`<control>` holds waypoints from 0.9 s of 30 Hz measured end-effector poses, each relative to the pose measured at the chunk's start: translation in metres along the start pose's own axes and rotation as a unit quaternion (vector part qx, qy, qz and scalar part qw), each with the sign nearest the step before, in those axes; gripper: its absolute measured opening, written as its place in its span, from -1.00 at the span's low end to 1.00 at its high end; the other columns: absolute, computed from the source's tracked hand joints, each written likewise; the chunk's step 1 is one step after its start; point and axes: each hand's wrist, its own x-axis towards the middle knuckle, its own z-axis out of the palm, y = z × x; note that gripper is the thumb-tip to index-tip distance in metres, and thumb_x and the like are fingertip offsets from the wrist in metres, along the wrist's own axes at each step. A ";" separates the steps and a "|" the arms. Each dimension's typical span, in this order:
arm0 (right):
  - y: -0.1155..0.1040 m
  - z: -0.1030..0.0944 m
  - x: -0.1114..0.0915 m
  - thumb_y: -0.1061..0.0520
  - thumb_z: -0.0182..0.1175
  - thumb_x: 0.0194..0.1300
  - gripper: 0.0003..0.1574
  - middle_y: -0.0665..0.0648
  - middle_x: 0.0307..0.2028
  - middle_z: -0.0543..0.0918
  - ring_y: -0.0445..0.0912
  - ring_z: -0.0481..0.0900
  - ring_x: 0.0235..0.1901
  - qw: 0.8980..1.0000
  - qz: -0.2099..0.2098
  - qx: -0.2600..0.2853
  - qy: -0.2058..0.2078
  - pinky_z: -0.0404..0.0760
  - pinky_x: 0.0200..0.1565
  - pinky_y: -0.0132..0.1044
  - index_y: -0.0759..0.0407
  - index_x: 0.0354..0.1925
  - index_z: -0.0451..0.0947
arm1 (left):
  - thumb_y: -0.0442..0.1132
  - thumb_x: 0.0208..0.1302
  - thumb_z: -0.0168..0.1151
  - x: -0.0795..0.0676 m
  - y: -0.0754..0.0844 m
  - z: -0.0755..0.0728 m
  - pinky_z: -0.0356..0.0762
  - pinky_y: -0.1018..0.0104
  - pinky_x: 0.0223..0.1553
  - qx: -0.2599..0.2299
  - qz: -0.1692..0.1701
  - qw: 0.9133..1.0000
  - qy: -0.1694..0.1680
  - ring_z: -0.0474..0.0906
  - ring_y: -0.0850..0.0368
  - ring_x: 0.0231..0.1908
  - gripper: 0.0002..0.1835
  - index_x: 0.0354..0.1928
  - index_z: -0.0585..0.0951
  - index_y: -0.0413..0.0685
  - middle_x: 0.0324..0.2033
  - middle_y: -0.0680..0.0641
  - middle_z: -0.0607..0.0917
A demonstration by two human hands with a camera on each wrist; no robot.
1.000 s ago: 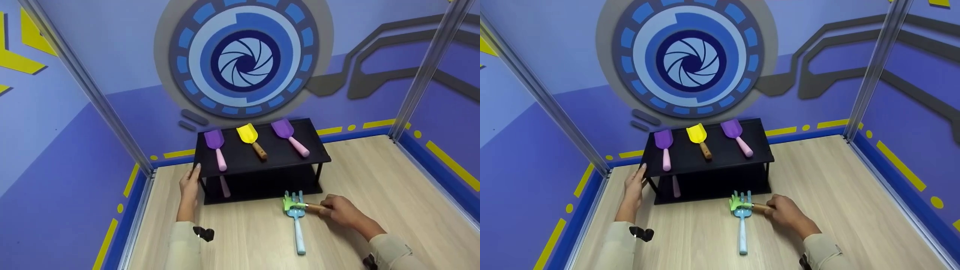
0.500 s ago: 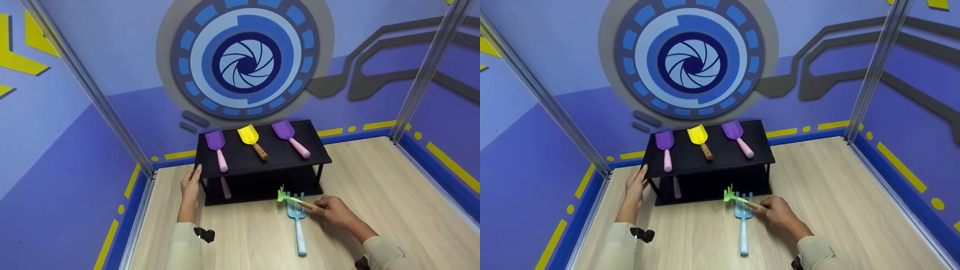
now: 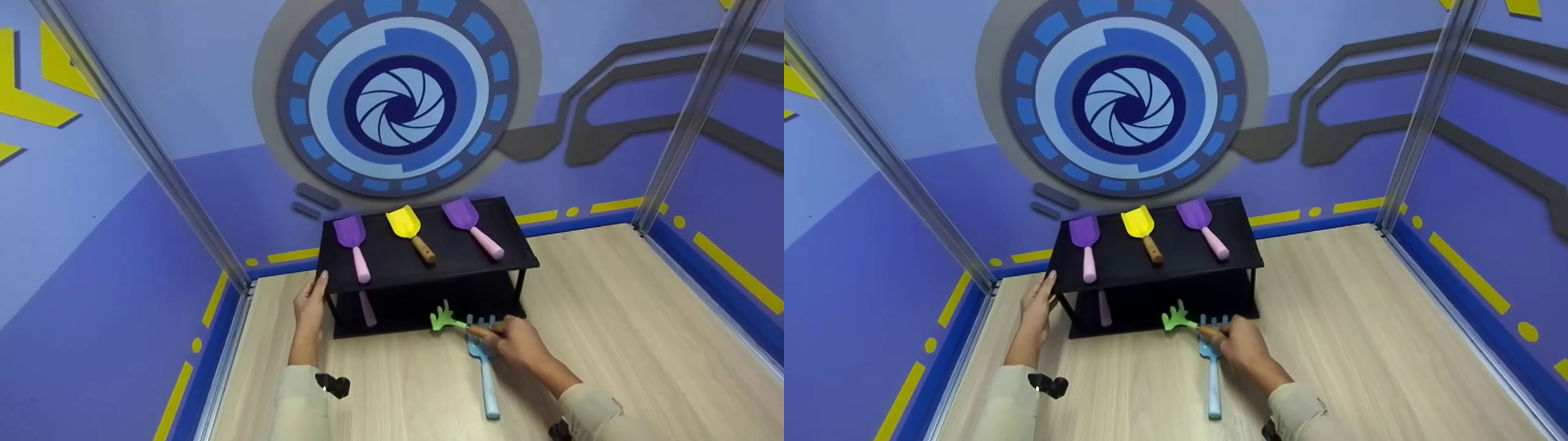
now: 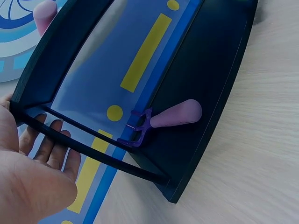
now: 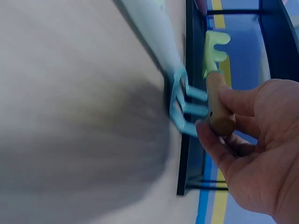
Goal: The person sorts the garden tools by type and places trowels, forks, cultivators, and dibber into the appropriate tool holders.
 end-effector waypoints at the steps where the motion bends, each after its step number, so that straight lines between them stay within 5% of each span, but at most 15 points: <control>1: -0.003 0.003 0.001 0.18 0.46 0.31 -0.93 0.04 -0.43 0.60 -0.16 0.44 -0.44 1.000 0.007 -0.002 0.001 0.46 -0.39 -0.33 0.14 -0.34 0.83 | 0.31 0.51 0.20 0.000 -0.001 0.000 0.11 -0.22 0.70 0.001 0.000 1.000 0.001 0.12 -0.25 0.67 -0.17 0.53 0.42 -0.15 0.64 -0.25 0.28; 8: -0.023 0.013 0.010 0.18 0.47 0.31 -0.88 0.13 -0.38 0.64 -0.11 0.47 -0.44 1.000 0.012 -0.023 0.013 0.53 -0.42 -0.25 0.25 -0.31 0.82 | 0.34 0.50 0.20 -0.001 -0.001 -0.001 0.11 -0.24 0.69 0.007 -0.011 1.000 -0.003 0.12 -0.28 0.67 -0.08 0.62 0.30 -0.14 0.65 -0.27 0.24; 13: -0.036 0.018 0.015 0.20 0.48 0.30 -0.83 0.14 -0.42 0.62 -0.11 0.45 -0.49 1.000 0.011 -0.021 0.012 0.51 -0.45 -0.24 0.22 -0.42 0.74 | 0.32 0.51 0.19 0.000 0.001 0.000 0.16 -0.21 0.68 0.004 -0.004 1.000 -0.001 0.20 -0.25 0.64 -0.19 0.48 0.45 -0.17 0.60 -0.26 0.34; 16: -0.044 0.022 0.017 0.18 0.49 0.30 -0.82 0.11 -0.46 0.65 -0.11 0.47 -0.53 0.999 0.042 0.014 -0.002 0.46 -0.49 -0.29 0.23 -0.41 0.74 | 0.29 0.52 0.21 -0.001 0.001 0.002 0.39 -0.09 0.54 0.002 0.005 1.000 0.017 0.44 -0.17 0.40 -0.37 0.15 0.58 -0.18 0.26 -0.22 0.58; 19: -0.050 0.027 0.018 0.18 0.52 0.26 -0.84 0.13 -0.46 0.73 -0.12 0.52 -0.55 0.996 0.072 0.046 -0.002 0.51 -0.49 -0.30 0.29 -0.32 0.78 | 0.25 0.52 0.23 -0.001 0.002 0.004 0.43 0.06 0.21 -0.002 0.014 1.000 0.028 0.42 -0.08 0.07 -0.46 -0.14 0.51 -0.15 -0.12 -0.13 0.49; 21: -0.054 0.030 0.018 0.16 0.54 0.24 -0.79 0.15 -0.42 0.77 -0.12 0.56 -0.53 0.994 0.090 0.058 0.003 0.57 -0.46 -0.29 0.31 -0.25 0.80 | 0.25 0.53 0.23 -0.002 0.003 0.004 0.42 0.06 0.24 -0.004 0.015 1.000 0.022 0.45 -0.11 0.12 -0.46 -0.09 0.55 -0.16 -0.07 -0.17 0.54; 23: -0.059 0.033 0.018 0.17 0.54 0.23 -0.75 0.18 -0.39 0.80 -0.11 0.61 -0.53 0.992 0.102 0.071 0.005 0.62 -0.44 -0.28 0.34 -0.20 0.80 | 0.26 0.53 0.21 -0.004 0.004 0.003 0.37 -0.03 0.53 -0.004 0.010 1.000 0.010 0.42 -0.16 0.42 -0.39 0.19 0.59 -0.17 0.28 -0.24 0.57; 25: -0.063 0.034 0.017 0.16 0.53 0.26 -0.71 0.21 -0.42 0.80 -0.08 0.66 -0.55 0.988 0.119 0.100 -0.004 0.66 -0.46 -0.27 0.36 -0.15 0.77 | 0.27 0.54 0.19 -0.005 0.005 0.002 0.16 -0.17 0.69 -0.002 0.006 1.000 -0.001 0.19 -0.24 0.64 -0.23 0.49 0.46 -0.15 0.59 -0.26 0.35; 27: -0.067 0.036 0.017 0.17 0.49 0.31 -0.69 0.24 -0.43 0.79 -0.03 0.71 -0.54 0.979 0.142 0.142 -0.021 0.68 -0.48 -0.27 0.39 -0.10 0.74 | 0.27 0.54 0.18 -0.005 0.005 0.001 0.09 -0.20 0.71 -0.006 0.004 1.000 -0.009 0.10 -0.26 0.68 -0.17 0.58 0.36 -0.16 0.65 -0.27 0.25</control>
